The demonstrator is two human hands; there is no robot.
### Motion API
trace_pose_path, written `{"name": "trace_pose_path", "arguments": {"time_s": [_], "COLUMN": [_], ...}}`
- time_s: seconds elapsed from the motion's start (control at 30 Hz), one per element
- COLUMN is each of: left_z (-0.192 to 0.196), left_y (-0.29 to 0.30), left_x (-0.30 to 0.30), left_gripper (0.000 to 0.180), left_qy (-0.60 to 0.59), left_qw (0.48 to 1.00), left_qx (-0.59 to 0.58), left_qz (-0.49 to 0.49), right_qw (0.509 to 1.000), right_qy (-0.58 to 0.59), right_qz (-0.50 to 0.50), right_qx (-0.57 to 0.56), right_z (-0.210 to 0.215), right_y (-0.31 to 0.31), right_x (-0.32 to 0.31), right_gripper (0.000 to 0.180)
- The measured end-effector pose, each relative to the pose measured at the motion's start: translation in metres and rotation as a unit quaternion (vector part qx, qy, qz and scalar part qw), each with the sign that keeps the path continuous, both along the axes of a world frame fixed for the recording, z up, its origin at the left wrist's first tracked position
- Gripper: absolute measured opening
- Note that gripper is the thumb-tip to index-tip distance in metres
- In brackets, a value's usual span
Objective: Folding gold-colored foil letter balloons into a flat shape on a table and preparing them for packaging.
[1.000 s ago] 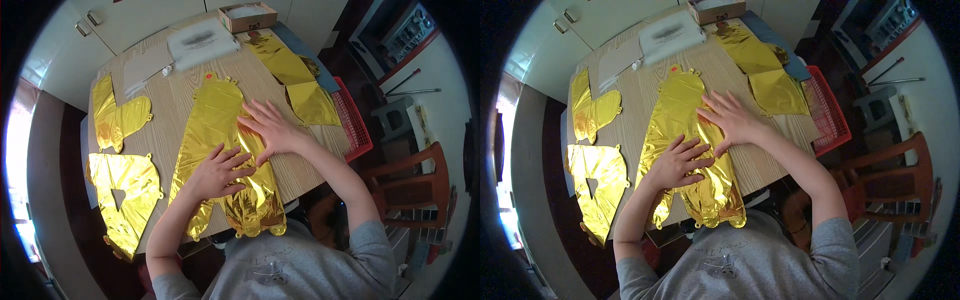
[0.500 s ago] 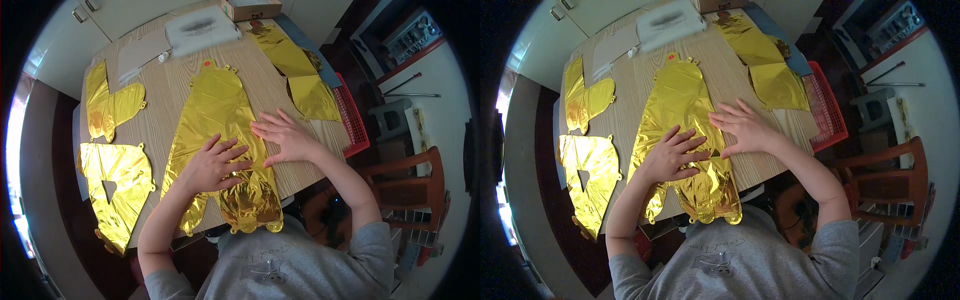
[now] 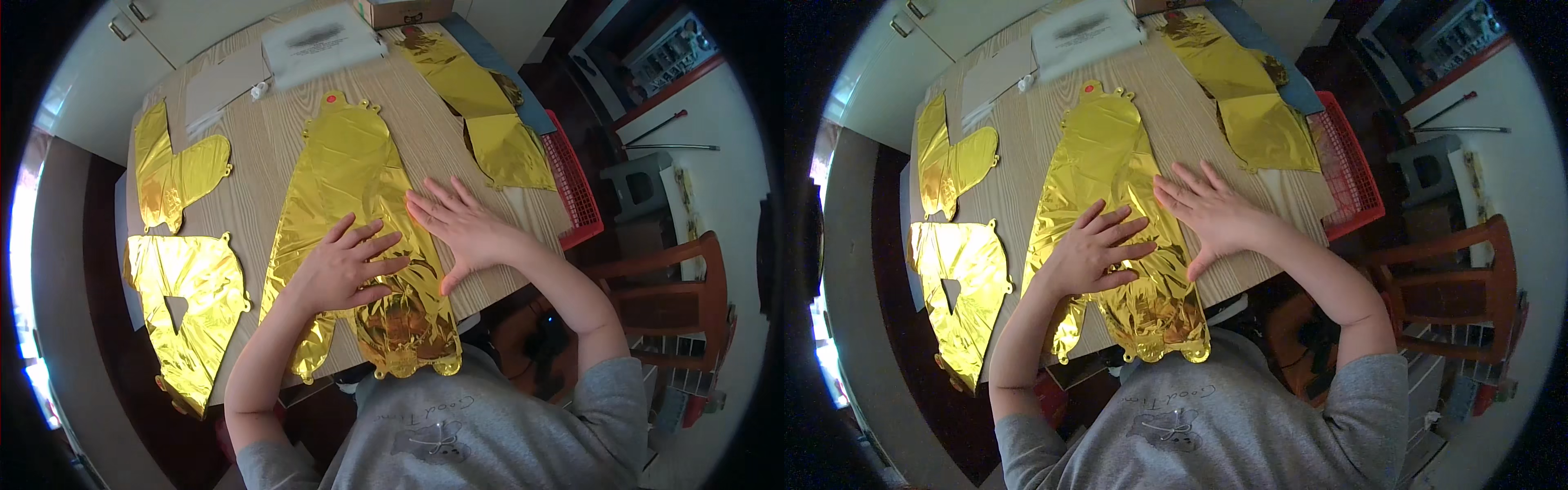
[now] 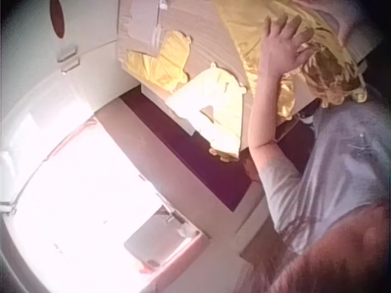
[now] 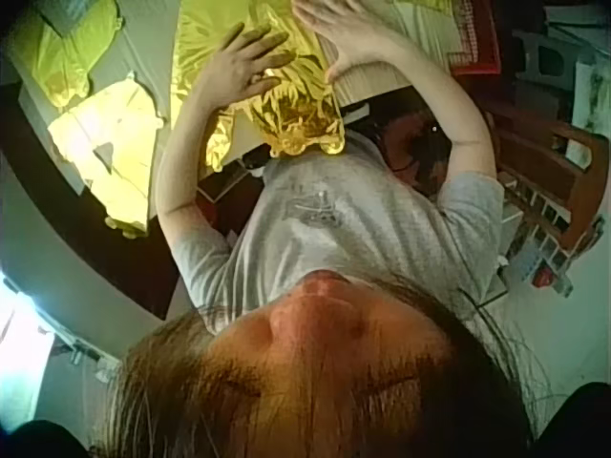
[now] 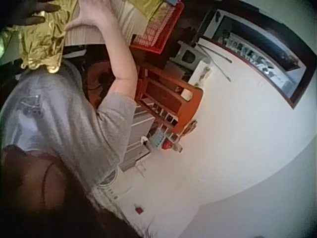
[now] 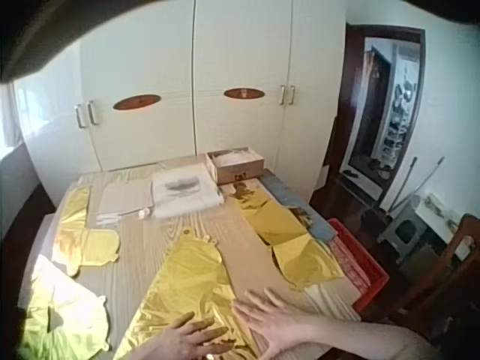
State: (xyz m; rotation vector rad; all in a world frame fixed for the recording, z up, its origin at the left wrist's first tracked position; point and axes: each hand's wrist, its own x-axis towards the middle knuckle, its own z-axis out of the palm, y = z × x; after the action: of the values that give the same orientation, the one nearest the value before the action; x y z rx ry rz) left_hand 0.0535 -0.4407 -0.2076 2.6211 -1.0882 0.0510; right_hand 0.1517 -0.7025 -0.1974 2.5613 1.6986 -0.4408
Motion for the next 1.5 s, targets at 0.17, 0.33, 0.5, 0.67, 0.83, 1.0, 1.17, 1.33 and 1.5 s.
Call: {"name": "trace_pose_path", "arguments": {"time_s": [0.17, 0.33, 0.5, 0.67, 0.83, 1.0, 1.17, 1.33, 1.5], "left_z": [0.001, 0.011, 0.012, 0.016, 0.008, 0.010, 0.010, 0.005, 0.004], "left_y": [0.000, -0.010, -0.046, -0.052, -0.040, -0.025, -0.015, -0.008, -0.009], "left_x": [0.000, -0.003, -0.004, 0.007, 0.036, 0.063, 0.087, 0.109, 0.119], "left_gripper": [0.048, 0.049, 0.052, 0.047, 0.042, 0.044, 0.049, 0.055, 0.062], "left_qy": [0.019, -0.005, -0.034, -0.020, -0.044, -0.026, -0.033, -0.044, -0.048], "left_qw": [1.000, 1.000, 0.996, 0.999, 0.997, 0.995, 0.990, 0.984, 0.977], "left_qx": [0.007, 0.031, 0.022, 0.039, 0.045, 0.051, 0.076, 0.108, 0.116], "left_qz": [-0.004, 0.002, -0.073, 0.000, 0.055, 0.084, 0.115, 0.137, 0.171], "right_qw": [1.000, 1.000, 1.000, 0.999, 0.999, 0.999, 1.000, 0.999, 0.999], "right_qy": [-0.009, -0.001, 0.009, 0.003, 0.003, 0.005, 0.011, 0.013, 0.012], "right_qz": [0.004, 0.003, -0.010, -0.015, -0.031, -0.032, -0.022, -0.014, -0.013], "right_qx": [0.004, 0.010, 0.010, 0.032, 0.034, 0.032, 0.010, 0.041, 0.045], "right_z": [-0.001, -0.003, 0.002, -0.001, 0.000, -0.001, 0.002, -0.005, -0.004], "right_y": [-0.002, -0.002, -0.001, -0.002, -0.004, -0.003, -0.002, -0.005, -0.005], "right_x": [-0.001, 0.000, -0.001, -0.002, -0.004, -0.003, -0.003, -0.001, -0.001], "right_gripper": [0.141, 0.142, 0.145, 0.146, 0.147, 0.146, 0.141, 0.143, 0.142]}}
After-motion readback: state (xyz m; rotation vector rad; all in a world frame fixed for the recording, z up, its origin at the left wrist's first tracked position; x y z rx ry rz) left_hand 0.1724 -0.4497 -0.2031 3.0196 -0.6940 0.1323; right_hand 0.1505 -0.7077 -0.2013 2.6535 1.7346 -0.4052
